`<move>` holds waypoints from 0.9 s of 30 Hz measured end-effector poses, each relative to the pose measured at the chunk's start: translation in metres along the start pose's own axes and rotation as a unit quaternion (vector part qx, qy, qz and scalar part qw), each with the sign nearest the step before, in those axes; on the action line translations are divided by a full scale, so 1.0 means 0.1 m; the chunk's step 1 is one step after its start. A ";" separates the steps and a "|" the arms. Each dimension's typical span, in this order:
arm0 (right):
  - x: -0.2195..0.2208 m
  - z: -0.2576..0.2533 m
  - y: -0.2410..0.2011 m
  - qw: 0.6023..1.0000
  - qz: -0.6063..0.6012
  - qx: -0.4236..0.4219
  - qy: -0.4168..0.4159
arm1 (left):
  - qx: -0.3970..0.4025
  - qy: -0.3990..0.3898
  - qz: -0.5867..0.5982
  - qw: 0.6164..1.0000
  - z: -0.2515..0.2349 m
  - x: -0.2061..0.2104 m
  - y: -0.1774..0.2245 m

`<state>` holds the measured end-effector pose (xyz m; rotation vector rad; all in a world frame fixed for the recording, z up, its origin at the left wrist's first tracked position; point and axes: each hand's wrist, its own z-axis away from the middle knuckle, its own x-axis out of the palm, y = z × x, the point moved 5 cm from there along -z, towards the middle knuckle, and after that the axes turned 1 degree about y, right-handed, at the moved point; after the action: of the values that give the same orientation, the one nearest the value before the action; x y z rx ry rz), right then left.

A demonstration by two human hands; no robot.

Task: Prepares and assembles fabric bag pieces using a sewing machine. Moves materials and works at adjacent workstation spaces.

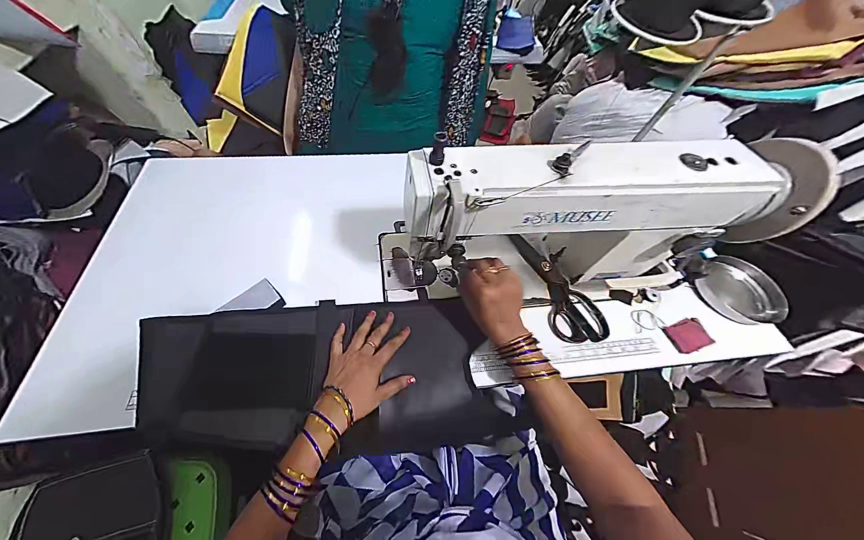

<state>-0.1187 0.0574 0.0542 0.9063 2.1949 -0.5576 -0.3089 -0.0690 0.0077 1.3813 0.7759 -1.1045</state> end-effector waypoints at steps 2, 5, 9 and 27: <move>0.33 0.02 -0.21 0.996 -0.030 -0.045 -0.068 | 0.023 0.036 -0.004 0.999 0.16 0.04 0.01; 0.52 0.10 -0.41 0.987 -0.060 -0.053 -0.137 | 0.033 0.057 -0.002 0.998 0.26 0.07 -0.03; 0.34 0.14 -0.31 0.983 -0.121 0.013 -0.137 | 0.051 0.060 0.021 0.997 0.22 0.06 -0.09; 0.34 0.01 0.73 0.927 -0.149 0.293 -0.180 | -0.014 -0.002 0.019 1.000 -0.50 -0.09 -0.31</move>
<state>-0.0819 0.1200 0.0200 0.6762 1.8524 -1.4624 -0.3317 -0.0149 0.0003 1.3651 0.7562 -1.0628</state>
